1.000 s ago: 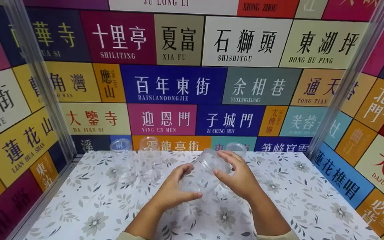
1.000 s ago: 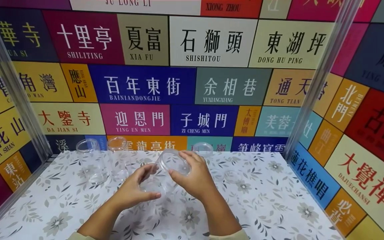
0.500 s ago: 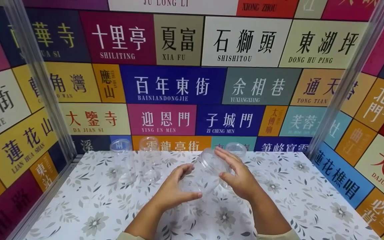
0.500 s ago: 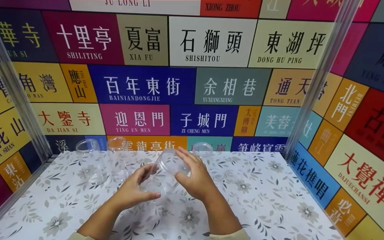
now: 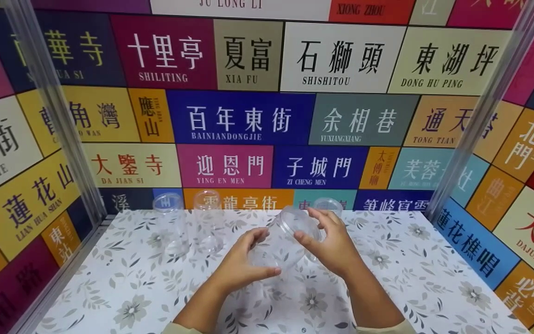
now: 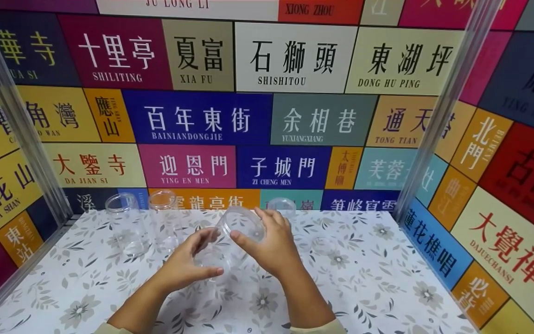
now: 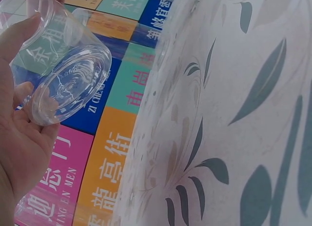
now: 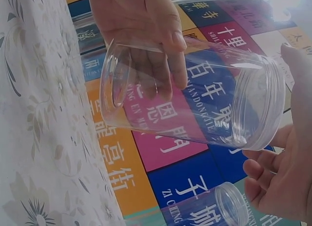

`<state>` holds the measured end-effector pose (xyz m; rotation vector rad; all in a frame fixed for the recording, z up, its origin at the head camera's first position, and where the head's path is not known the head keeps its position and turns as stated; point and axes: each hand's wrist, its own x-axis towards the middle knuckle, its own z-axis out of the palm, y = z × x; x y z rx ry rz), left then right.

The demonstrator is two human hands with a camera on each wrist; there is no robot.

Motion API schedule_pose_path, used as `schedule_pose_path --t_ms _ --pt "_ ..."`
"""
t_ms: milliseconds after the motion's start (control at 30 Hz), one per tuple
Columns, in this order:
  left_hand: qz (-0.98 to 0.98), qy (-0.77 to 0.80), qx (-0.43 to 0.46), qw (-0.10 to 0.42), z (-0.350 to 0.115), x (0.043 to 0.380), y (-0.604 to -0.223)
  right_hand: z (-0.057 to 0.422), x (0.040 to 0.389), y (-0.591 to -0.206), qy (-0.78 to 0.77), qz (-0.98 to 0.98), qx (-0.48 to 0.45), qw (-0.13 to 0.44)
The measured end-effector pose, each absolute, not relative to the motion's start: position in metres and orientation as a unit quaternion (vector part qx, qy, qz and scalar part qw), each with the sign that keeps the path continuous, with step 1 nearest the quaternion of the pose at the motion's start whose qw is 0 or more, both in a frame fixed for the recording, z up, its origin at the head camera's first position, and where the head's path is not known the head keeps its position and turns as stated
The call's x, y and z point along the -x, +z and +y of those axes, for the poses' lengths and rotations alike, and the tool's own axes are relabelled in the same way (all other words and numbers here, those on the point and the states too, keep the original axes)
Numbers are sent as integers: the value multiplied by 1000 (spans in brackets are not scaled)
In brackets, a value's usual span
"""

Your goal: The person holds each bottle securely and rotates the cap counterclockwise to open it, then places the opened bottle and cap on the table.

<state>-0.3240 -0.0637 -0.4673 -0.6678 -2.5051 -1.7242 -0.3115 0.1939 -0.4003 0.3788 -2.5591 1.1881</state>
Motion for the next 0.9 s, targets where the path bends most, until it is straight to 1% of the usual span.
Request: schedule_pose_path --t_ms 200,300,667,900 --pt "-807 -549 218 16 -64 324 -467 191 310 -398 419 -892 -108 127" --pt "-808 -547 220 17 -64 325 -467 191 309 -398 424 -889 -113 128" --pt "-806 -548 224 17 -63 325 -466 199 311 -404 469 -844 -222 139" --pt "-801 -555 227 14 -63 325 -467 200 311 -404 484 -829 -249 127"
